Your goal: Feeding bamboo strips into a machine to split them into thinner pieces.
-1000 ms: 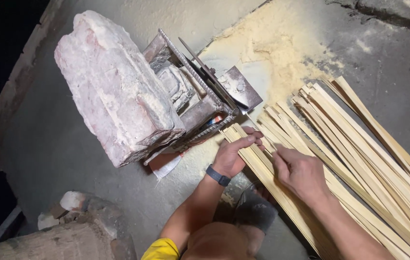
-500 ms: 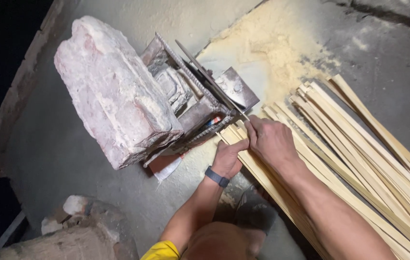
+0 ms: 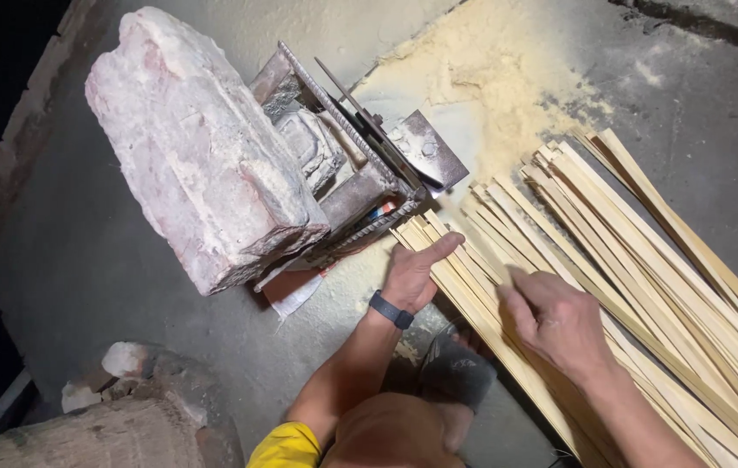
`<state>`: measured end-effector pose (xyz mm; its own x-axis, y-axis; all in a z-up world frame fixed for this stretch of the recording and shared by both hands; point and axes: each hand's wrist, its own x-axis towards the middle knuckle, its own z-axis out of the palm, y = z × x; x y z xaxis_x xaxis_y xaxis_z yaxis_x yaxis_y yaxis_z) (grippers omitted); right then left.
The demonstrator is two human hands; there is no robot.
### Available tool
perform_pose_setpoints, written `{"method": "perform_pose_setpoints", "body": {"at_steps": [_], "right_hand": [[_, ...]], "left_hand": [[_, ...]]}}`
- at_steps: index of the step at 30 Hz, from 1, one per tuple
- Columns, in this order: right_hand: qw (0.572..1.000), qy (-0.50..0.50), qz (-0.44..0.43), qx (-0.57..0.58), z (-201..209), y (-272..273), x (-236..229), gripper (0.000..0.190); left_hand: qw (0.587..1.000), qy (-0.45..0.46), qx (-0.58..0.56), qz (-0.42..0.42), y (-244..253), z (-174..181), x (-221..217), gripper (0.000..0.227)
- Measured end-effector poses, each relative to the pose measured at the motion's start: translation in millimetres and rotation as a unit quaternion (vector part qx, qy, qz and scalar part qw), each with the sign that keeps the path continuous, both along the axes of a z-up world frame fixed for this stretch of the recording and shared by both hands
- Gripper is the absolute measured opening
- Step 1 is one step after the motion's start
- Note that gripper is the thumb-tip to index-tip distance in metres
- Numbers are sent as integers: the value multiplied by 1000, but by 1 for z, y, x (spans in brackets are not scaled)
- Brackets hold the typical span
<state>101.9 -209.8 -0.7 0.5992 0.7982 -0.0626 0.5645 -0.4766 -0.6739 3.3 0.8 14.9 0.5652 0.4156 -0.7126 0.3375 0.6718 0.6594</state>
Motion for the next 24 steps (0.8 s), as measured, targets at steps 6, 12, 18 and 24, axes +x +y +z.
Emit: {"method": "perform_pose_setpoints", "body": {"at_steps": [6,12,18,24], "right_hand": [[998,-54,11,-8,31,40,12,26],[998,-58,18,-4,39,90,19,24],[999,-41,33,-6,48,91,23,23],[980,-190,35,49,51,26,10,29]], "left_hand": [[981,-137,-119,69,2,-35,-8,38],[983,-150,-79,76,1,-37,-7,43],[973,-179,-105,101,-5,-55,-5,32],[964,-209,-131,104,-5,-49,-4,25]]}}
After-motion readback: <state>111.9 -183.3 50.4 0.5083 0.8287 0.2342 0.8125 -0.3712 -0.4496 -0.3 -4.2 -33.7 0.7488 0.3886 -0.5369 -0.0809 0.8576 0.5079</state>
